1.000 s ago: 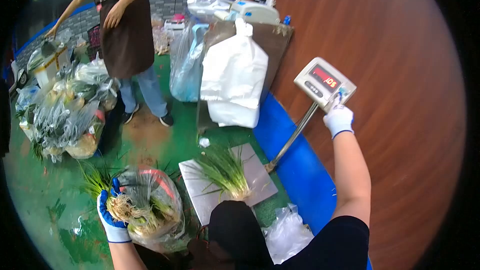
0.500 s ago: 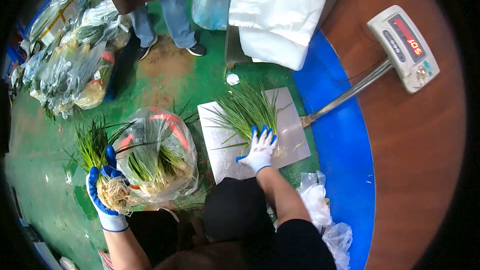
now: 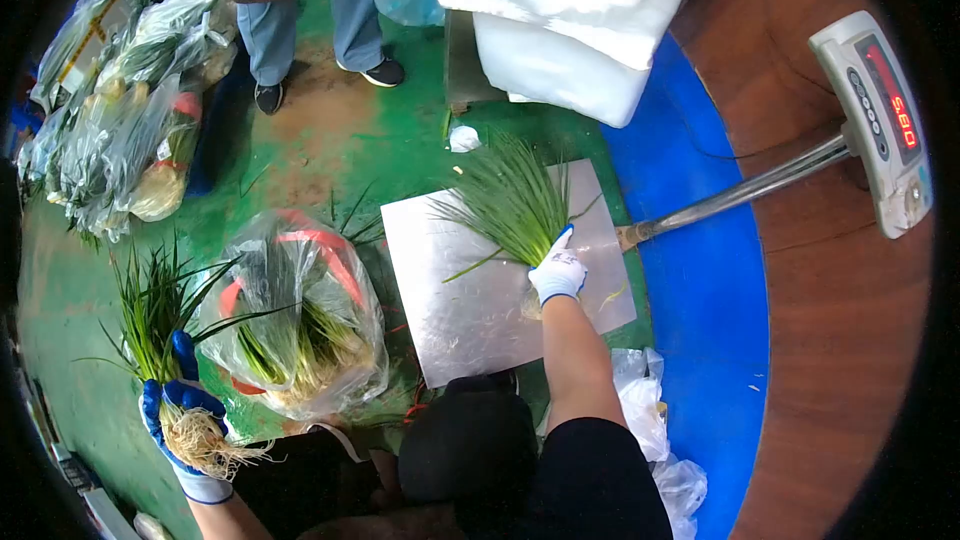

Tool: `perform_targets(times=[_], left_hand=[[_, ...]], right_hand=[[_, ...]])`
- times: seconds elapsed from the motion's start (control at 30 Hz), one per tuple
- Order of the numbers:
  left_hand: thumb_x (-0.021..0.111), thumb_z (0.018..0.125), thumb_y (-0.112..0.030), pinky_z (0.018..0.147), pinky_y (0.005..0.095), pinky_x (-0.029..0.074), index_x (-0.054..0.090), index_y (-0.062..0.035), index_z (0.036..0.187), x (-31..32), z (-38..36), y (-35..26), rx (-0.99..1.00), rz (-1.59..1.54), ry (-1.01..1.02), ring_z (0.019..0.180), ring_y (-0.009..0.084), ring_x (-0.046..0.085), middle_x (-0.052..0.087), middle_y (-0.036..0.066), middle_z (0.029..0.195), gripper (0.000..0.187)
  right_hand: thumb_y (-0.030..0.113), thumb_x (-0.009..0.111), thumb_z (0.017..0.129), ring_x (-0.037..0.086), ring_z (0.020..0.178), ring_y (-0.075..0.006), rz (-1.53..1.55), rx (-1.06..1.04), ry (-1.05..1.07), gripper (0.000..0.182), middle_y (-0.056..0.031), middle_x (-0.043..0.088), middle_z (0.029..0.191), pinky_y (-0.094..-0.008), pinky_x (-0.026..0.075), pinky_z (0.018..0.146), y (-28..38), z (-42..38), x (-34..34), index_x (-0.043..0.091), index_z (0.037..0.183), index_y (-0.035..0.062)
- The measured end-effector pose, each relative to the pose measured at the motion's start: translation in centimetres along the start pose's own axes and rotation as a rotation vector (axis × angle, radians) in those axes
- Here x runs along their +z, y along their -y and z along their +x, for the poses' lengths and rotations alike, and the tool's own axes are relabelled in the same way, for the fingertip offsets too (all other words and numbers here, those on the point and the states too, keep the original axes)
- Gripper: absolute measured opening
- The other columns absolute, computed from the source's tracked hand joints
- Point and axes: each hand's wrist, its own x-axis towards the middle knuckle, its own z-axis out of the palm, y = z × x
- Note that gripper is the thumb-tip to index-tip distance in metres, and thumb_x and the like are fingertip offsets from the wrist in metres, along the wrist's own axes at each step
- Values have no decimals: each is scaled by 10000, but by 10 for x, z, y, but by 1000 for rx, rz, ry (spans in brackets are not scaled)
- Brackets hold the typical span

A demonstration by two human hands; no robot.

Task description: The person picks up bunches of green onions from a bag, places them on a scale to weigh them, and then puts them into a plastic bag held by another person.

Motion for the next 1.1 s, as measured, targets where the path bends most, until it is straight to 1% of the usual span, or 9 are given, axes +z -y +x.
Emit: perform_targets(times=[0.1,0.27,0.33,0.43,0.47,0.6,0.67,0.8,1.1], left_hand=[[583,878,-245,620,271,432,267,-85,1430,-1,0,2,104,63,-60,658,150,484,573,11,755,657],[574,880,-252,629,261,454,301,-70,1417,3,-3,5,221,156,-143,677,141,527,581,10,780,630],[574,877,-245,617,261,444,302,-62,1416,7,-5,6,229,141,-145,660,134,515,555,1,757,631],[580,866,-225,610,263,430,314,-42,1405,-4,-6,0,192,146,-45,642,139,501,539,2,741,628],[579,864,-223,616,263,435,319,-39,1401,-4,-7,0,176,107,-44,653,146,513,560,17,762,625],[559,840,-212,670,308,495,397,2,1330,-24,-7,-11,232,180,34,740,196,601,624,120,1009,558],[559,826,-162,693,348,519,445,-5,1272,-18,-8,-7,256,204,10,751,227,606,587,154,1144,486],[580,831,-123,708,410,526,525,12,1148,-38,-1,1,135,192,-14,767,274,602,601,144,1040,349],[638,731,87,595,407,543,441,-57,1138,-62,93,115,-52,540,-47,706,270,610,587,135,885,474]], right_hand=[[389,767,643,616,1003,-265,173,78,97,1157,-141,607,1147,-377,481,884,-6,2,-2,19,1460,53],[326,768,643,616,958,-286,843,169,-182,733,-137,640,1038,-375,480,890,-29,17,85,469,1240,24],[342,702,716,606,880,-323,1993,30,322,459,-137,638,982,-430,487,851,-22,-16,79,580,1041,43],[351,562,837,588,902,-321,2472,-73,857,380,-148,616,1016,-476,465,878,-16,-51,44,563,1090,68],[423,492,859,572,933,-320,2578,-3,795,432,-149,614,1006,-494,437,908,-4,-80,8,565,1077,56],[412,513,837,560,961,-322,2714,-672,1020,446,-158,610,1031,-503,391,959,14,-111,-64,559,1088,47],[448,506,842,562,971,-327,2744,-715,891,489,-148,613,1058,-489,376,977,25,-154,-131,570,1123,53],[414,518,849,572,938,-330,2638,-1077,1127,473,-166,617,1036,-482,393,973,41,-200,-211,565,1118,28],[444,509,864,561,1019,-316,2576,-900,1251,495,-168,606,1115,-484,363,1008,22,-286,-244,567,1163,53]])
